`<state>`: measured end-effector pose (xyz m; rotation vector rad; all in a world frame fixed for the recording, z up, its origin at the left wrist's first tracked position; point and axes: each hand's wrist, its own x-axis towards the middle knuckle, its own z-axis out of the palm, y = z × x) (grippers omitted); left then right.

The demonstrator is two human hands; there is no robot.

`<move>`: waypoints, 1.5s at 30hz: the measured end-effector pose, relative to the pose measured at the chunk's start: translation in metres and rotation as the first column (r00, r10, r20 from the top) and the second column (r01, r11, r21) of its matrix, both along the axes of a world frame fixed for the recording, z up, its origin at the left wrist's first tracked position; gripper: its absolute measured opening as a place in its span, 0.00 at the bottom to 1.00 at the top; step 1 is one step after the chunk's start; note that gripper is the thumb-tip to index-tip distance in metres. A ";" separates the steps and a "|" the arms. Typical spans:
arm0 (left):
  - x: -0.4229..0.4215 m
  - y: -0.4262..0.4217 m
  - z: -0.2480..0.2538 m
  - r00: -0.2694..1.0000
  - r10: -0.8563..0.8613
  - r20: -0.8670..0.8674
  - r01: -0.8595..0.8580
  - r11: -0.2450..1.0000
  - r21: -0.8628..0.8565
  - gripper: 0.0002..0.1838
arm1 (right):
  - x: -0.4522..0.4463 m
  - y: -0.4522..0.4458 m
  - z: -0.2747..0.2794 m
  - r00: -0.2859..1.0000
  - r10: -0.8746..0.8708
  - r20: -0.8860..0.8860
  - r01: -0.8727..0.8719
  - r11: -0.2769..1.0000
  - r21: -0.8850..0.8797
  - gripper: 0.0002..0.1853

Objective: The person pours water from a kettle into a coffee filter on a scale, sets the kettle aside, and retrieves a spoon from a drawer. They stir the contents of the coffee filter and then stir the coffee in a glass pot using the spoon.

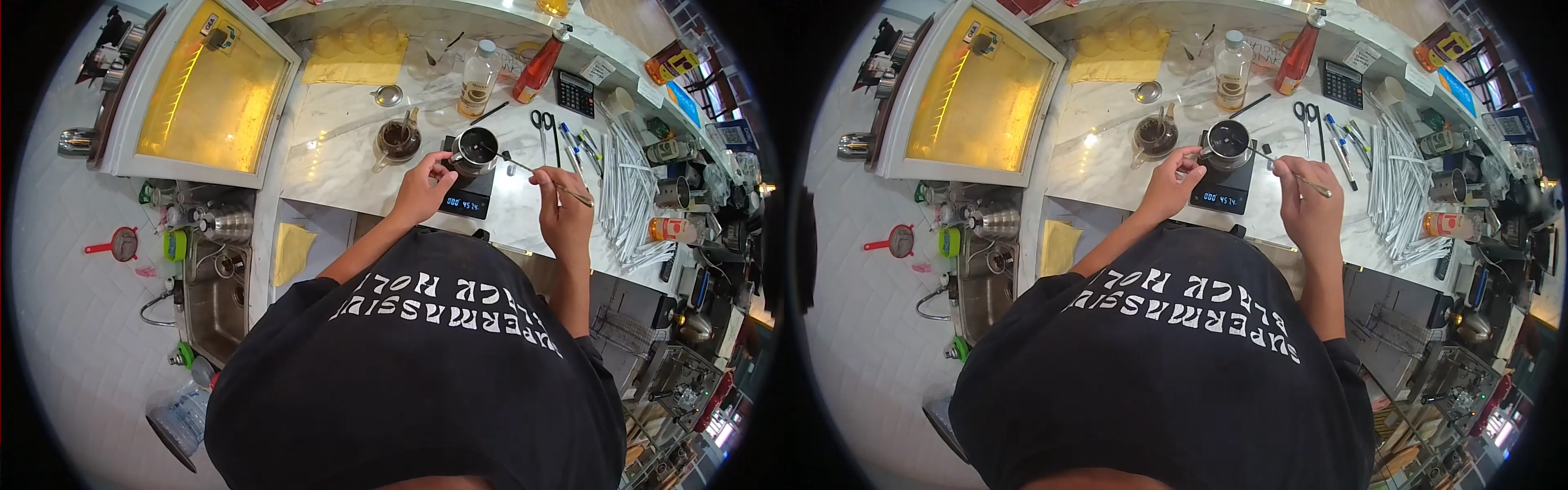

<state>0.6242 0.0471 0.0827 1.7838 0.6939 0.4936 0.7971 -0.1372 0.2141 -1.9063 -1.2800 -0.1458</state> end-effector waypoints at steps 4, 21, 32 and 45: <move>-0.002 -0.004 0.001 1.000 -0.008 0.009 0.008 1.000 -0.019 0.25 | -0.004 0.006 -0.005 1.000 -0.008 0.002 0.008 1.000 0.013 0.05; -0.006 -0.010 0.003 1.000 -0.029 -0.006 0.028 0.998 -0.062 0.30 | -0.010 -0.001 -0.012 0.995 -0.096 -0.024 0.097 0.995 0.035 0.05; -0.008 -0.004 0.002 0.999 -0.036 0.014 0.036 0.998 -0.042 0.27 | -0.009 -0.001 -0.015 0.995 -0.101 0.002 0.101 0.993 0.058 0.04; -0.007 0.003 0.002 0.999 -0.049 0.012 0.049 0.998 -0.042 0.25 | -0.012 -0.003 -0.016 0.996 -0.083 0.009 0.083 0.995 0.050 0.03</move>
